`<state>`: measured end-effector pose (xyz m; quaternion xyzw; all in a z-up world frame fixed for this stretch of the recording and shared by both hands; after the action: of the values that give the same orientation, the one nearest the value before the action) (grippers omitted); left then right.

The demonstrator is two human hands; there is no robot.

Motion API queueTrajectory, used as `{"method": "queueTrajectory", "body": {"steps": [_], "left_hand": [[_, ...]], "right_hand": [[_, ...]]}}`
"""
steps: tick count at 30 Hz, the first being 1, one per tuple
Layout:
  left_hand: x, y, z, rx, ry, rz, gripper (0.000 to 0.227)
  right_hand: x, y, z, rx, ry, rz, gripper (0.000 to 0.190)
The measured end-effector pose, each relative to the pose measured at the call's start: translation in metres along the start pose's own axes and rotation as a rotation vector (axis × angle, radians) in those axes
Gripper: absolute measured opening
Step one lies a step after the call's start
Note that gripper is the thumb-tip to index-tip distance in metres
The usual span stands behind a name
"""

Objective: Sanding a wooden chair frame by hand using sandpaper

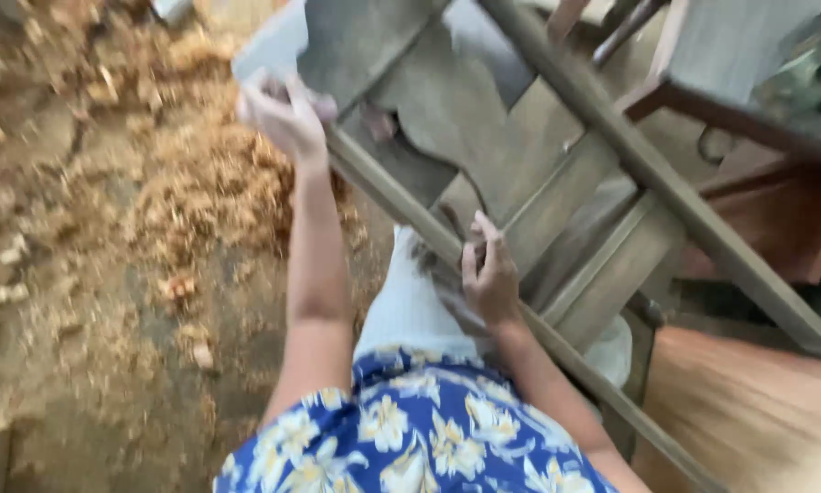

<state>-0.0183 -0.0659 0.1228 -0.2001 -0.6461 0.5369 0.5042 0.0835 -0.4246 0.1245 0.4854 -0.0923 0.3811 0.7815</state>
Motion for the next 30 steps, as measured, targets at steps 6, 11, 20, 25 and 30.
{"method": "queueTrajectory", "body": {"steps": [6,11,20,25,30], "left_hand": [[-0.037,-0.001,0.005,0.148,0.060,0.106,0.024],[-0.002,0.002,-0.012,0.262,-0.165,0.122,0.043],[-0.126,-0.077,0.067,-0.339,0.376,0.792,0.085],[-0.072,-0.062,0.039,-0.183,0.380,0.708,0.083],[-0.050,-0.041,0.028,-0.153,0.294,0.671,0.059]], "right_hand": [[0.001,-0.003,-0.005,-0.009,0.024,-0.009,0.049],[0.001,0.001,0.004,0.008,0.158,-0.181,0.036],[-0.004,-0.011,0.000,0.005,0.134,-0.167,0.050],[-0.003,-0.017,-0.005,-0.043,0.173,-0.162,0.049],[-0.005,-0.016,0.000,-0.025,0.152,-0.148,0.050]]}}
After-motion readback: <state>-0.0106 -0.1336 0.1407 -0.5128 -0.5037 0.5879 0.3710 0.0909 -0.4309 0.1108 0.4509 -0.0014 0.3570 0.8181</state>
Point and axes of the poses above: each hand's wrist, its own x-axis towards the middle knuckle, its own z-axis out of the back of the hand, y = z × x, the point moved 4 cm from there along x, towards the middle knuckle, and after that the axes turned 15 degrees about -y, right-handed, at the moved point
